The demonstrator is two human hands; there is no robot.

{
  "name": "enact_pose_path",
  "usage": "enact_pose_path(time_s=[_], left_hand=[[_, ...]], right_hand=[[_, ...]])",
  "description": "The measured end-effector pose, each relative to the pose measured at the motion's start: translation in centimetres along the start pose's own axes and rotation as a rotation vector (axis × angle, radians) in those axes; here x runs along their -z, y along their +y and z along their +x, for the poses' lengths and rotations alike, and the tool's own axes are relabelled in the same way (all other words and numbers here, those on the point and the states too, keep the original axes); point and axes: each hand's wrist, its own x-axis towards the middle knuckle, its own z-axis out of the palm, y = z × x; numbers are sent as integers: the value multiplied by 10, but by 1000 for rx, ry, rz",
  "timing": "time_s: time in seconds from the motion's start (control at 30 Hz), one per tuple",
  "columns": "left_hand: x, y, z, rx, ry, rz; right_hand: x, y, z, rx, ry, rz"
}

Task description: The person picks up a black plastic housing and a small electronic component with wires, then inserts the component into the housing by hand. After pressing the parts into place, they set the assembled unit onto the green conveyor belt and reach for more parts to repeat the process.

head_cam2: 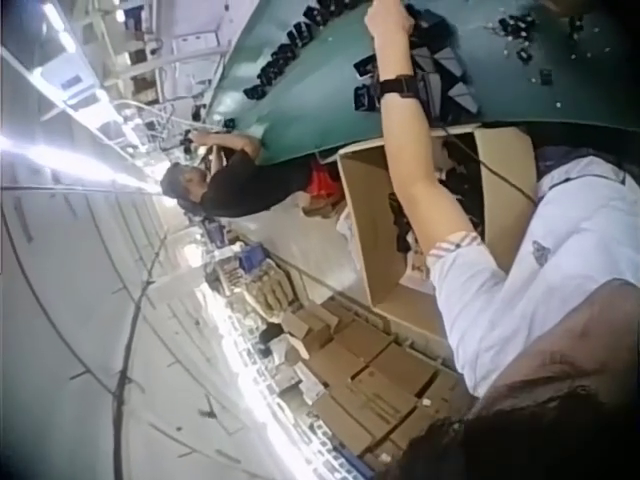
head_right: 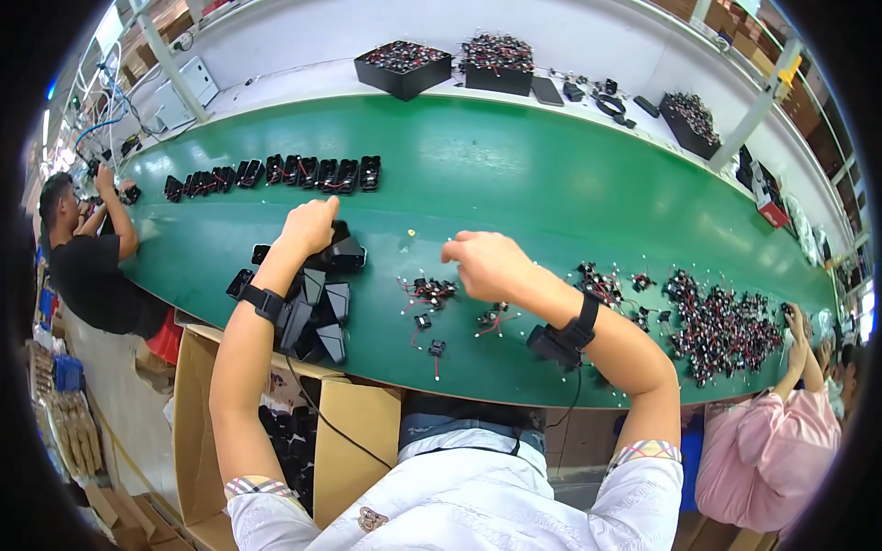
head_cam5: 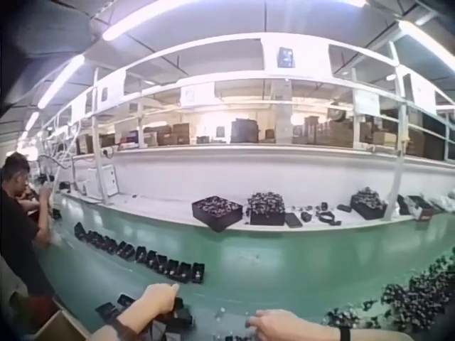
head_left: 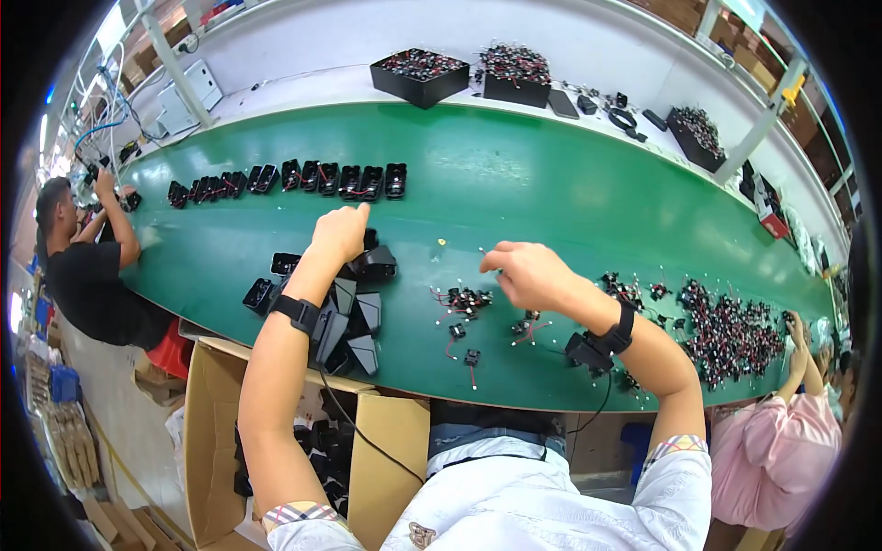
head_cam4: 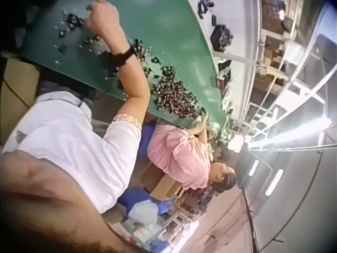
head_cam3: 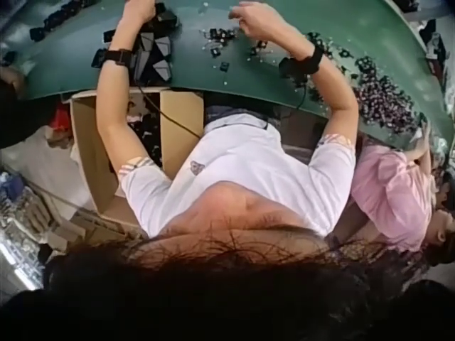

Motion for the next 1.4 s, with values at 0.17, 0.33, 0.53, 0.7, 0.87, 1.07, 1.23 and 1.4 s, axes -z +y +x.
enact_pose_path(time_s=[0.17,0.33,0.53,0.7,0.87,1.07,1.23,1.4], left_hand=[[1,-13,-5,103,387,-172],[73,65,-15,89,148,-1150],[136,192,-59,-133,5,-1921],[85,243,-115,-121,-4,-2242],[24,273,-171,-105,-244,-2434],[29,276,-181,-107,-308,-2301],[24,268,-184,-127,-259,-2242],[21,260,-179,-107,-317,-2248]], right_hand=[[-2,35,0,-159,56,52],[-51,59,32,-365,-43,-174],[3,51,-3,-15,233,238],[57,-3,-103,-228,416,995],[18,-61,-168,-211,654,965],[-26,-72,-180,-207,833,669],[-22,-70,-176,-246,758,682],[-8,-66,-174,-174,533,788]])
